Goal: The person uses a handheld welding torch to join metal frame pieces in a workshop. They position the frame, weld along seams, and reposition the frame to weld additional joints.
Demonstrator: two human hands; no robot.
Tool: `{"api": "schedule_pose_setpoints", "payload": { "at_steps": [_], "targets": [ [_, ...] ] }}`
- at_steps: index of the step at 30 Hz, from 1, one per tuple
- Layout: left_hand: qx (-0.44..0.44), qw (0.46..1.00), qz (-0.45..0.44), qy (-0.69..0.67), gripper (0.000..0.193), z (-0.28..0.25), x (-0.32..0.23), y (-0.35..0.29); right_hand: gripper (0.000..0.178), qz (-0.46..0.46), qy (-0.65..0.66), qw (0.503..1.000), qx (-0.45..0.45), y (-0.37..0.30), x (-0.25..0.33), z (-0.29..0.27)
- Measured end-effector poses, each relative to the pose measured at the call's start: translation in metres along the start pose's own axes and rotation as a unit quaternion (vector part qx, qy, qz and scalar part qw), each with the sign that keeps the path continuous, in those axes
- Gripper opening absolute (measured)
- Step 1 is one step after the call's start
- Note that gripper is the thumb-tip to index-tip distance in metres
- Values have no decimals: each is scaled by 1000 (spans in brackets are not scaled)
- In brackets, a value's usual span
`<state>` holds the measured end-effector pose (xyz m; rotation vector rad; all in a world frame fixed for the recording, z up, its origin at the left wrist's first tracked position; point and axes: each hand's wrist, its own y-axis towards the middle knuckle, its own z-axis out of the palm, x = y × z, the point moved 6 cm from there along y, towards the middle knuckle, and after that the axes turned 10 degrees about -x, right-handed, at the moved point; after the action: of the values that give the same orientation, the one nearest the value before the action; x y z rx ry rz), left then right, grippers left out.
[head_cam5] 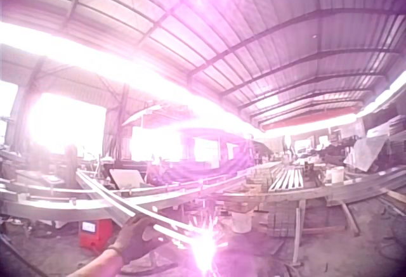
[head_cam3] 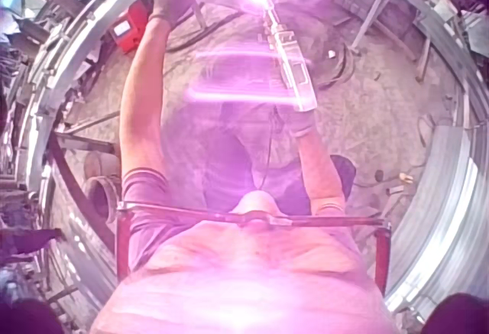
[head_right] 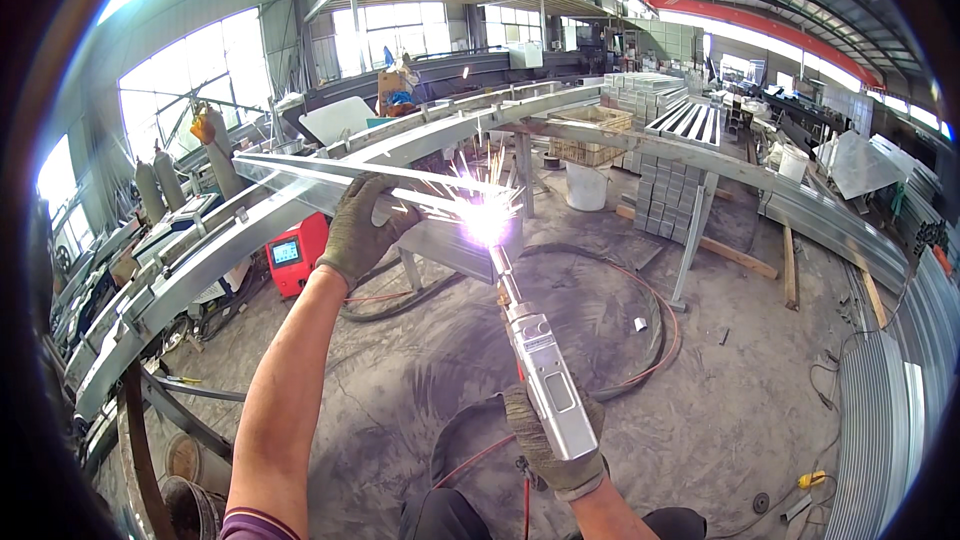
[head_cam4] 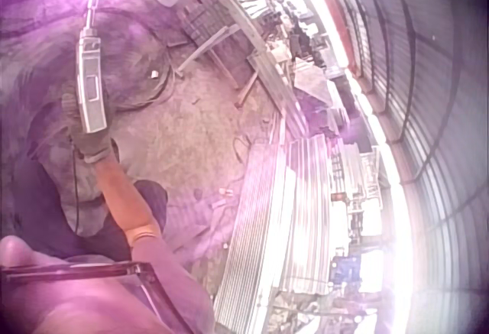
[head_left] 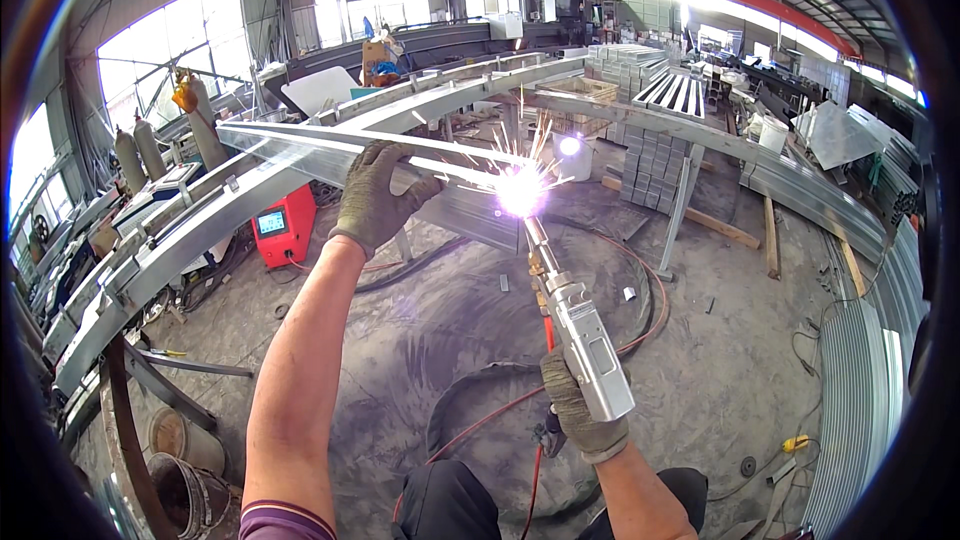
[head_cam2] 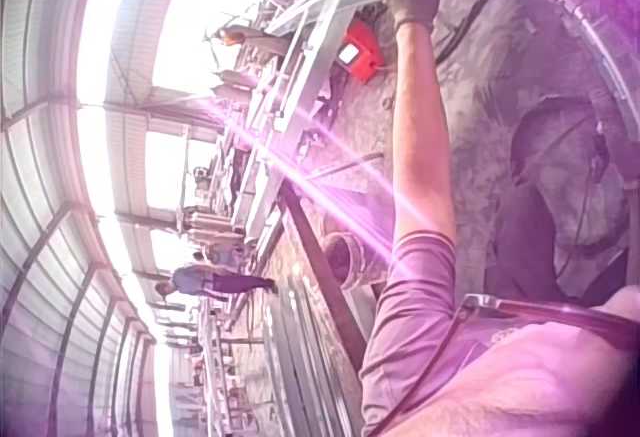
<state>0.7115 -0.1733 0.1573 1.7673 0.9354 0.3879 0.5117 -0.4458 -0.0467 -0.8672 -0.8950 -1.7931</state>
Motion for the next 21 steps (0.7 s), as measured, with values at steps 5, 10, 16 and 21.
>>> {"api": "schedule_pose_setpoints", "payload": {
  "at_steps": [5,10,16,21],
  "targets": [
    [-7,1000,-6,-2,61,0,1,0,17,-93,-119,989,8,-5,22,9],
    [-1,999,-22,23,62,3,4,-2,20,-81,-108,990,28,-5,19,8],
    [-8,1000,-10,-1,63,2,2,0,29,-176,-179,965,71,-8,27,8],
    [-4,1000,-5,10,63,0,0,0,29,-176,-203,963,21,-7,29,8]
  ]
}}
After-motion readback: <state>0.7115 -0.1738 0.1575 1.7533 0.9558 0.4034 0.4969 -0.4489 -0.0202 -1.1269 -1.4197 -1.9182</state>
